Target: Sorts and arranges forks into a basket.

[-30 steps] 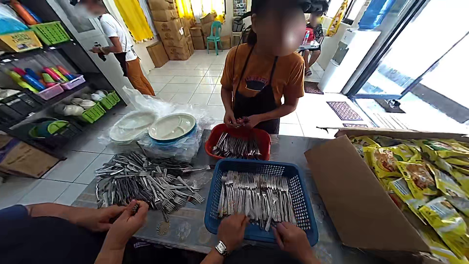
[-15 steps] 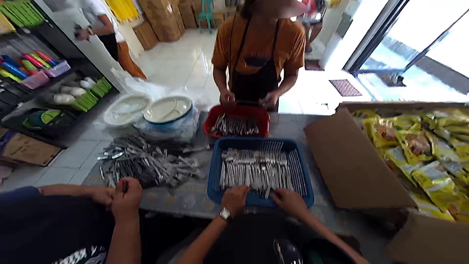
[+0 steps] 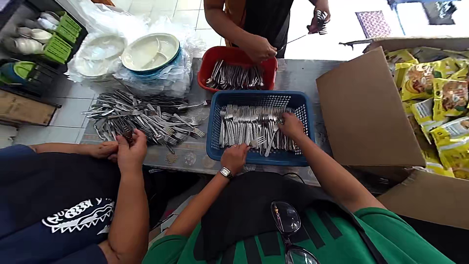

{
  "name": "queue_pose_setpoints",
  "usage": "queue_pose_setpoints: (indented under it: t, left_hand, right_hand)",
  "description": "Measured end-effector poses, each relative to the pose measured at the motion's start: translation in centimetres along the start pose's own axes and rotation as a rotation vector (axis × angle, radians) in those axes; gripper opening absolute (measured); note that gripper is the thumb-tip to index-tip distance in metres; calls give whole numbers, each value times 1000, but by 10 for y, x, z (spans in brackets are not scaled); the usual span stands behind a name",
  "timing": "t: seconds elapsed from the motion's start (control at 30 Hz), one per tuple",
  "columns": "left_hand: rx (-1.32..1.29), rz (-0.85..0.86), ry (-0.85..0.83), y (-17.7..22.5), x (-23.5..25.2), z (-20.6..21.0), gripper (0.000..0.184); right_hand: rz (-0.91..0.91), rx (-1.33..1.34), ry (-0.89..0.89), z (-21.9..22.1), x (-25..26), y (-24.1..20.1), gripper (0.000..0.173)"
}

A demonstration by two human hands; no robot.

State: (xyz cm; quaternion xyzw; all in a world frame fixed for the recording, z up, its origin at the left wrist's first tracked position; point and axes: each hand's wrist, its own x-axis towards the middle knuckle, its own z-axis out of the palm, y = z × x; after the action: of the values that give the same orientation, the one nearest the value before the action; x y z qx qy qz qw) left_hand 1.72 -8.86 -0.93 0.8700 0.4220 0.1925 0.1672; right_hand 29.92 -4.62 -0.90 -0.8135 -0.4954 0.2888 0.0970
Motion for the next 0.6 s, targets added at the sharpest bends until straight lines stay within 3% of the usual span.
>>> queue_pose_setpoints:
  t: [0.2,0.33,0.47,0.6]
  left_hand:
    - [-21,30,143,-9,-6,3,29]
    - [-29,-89,224,-23,-7,-14,26]
    - [-8,-189,193,-32,1,-17,27]
    - [22,-212,198,-33,1,-11,29]
  right_hand:
    - [-96,51,-87,-11,19,8,27]
    - [-197,86,-86,-44,19,-2,25]
    - [-243,129,-97,-54,22,-24,22]
    - [-342,-4,-72,-60,35,-16,20]
